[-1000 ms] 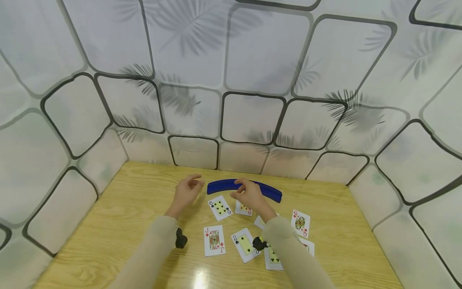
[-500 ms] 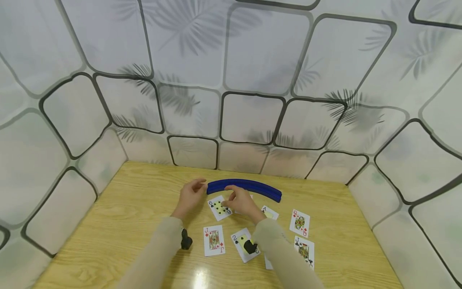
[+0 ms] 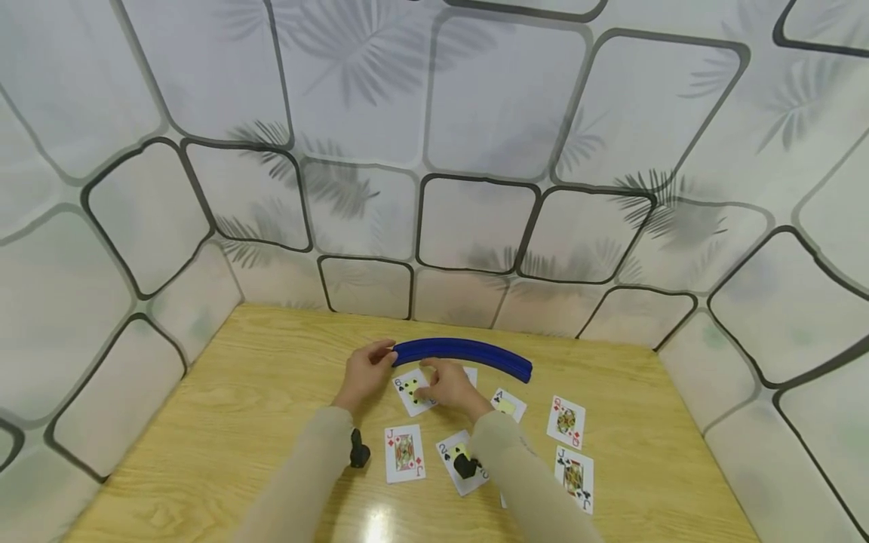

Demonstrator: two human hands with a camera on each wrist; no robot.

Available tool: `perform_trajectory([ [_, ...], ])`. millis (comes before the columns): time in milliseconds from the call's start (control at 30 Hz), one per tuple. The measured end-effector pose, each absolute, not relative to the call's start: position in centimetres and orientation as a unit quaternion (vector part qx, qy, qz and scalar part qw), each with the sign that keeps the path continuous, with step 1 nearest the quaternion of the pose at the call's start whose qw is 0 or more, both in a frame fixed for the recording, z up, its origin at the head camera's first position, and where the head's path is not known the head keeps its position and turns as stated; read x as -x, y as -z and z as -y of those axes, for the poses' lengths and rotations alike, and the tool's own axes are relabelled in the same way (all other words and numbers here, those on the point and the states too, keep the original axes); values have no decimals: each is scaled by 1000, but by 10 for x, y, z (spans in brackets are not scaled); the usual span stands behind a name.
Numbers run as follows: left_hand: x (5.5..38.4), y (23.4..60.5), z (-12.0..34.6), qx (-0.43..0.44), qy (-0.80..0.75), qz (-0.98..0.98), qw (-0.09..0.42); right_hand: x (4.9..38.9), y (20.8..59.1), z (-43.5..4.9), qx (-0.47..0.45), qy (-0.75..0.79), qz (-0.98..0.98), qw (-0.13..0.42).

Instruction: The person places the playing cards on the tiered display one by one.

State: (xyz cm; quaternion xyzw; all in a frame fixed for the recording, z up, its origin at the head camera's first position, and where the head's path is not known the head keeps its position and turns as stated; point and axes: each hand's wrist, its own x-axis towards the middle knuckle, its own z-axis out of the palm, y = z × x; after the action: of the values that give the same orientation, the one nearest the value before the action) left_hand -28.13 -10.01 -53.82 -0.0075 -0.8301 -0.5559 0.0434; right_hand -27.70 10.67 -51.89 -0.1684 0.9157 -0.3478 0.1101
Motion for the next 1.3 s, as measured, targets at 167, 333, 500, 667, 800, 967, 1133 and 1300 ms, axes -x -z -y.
perform_trajectory([
  [167, 282, 539, 97, 9, 551, 833, 47, 279, 521, -105, 171, 334, -920, 115],
  [333, 284, 540, 97, 6, 552, 833, 46, 278, 520, -104, 168, 332, -919, 129],
  [500, 284, 542, 98, 3, 540, 840, 51, 277, 519, -104, 173, 326, -921, 126],
  [667, 288, 544, 98, 0, 533, 845, 44, 277, 517, -104, 170, 326, -921, 128],
  [800, 290, 546, 97, 2, 525, 850, 44, 278, 515, -104, 169, 321, -922, 134],
  [967, 291, 546, 98, 8, 519, 853, 44, 279, 514, -104, 171, 321, -922, 135],
  [1133, 291, 545, 99, 5, 521, 853, 37, 281, 516, -102, 150, 326, -924, 135],
  [1300, 290, 544, 99, 2, 524, 851, 33, 280, 515, -100, 116, 354, -920, 124],
])
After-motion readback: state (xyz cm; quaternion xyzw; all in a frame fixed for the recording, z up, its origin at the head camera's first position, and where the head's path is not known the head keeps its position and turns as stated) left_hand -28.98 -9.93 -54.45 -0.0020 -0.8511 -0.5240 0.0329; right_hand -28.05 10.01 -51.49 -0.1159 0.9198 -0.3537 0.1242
